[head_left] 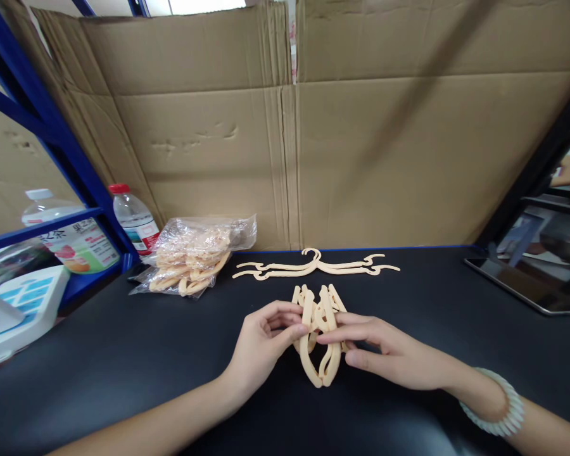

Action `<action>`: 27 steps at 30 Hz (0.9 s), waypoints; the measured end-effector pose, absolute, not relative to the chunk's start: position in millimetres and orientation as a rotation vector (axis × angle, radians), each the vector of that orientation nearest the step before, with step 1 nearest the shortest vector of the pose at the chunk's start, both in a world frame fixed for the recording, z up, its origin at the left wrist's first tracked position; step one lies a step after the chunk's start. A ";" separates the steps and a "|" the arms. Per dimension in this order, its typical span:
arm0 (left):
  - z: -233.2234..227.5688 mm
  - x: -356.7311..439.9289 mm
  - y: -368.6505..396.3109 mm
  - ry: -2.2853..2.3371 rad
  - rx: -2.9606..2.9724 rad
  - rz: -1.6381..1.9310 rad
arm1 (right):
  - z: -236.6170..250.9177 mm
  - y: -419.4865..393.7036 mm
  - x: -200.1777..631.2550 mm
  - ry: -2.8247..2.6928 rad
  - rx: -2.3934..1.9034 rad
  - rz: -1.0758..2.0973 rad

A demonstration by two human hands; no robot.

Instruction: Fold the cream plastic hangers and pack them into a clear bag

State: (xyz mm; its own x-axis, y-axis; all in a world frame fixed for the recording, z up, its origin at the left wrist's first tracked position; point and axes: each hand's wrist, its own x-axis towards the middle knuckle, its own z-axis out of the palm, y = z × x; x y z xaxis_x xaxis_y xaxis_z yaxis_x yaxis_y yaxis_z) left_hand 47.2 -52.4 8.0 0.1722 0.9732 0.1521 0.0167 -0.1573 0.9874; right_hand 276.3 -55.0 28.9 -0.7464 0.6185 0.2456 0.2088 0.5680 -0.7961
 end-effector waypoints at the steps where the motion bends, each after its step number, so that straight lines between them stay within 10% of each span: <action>1: 9.1 48.0 -53.5 1.025 1.432 1.182 | 28.7 -55.1 275.9 -2.291 -0.673 1.069; 14: 6.1 40.4 -53.7 1.054 1.992 1.079 | 23.5 -39.4 296.5 -1.950 -0.932 1.084; 27: 15.1 36.5 -64.0 0.802 2.722 0.195 | 23.2 -37.6 314.5 -2.560 -1.340 0.625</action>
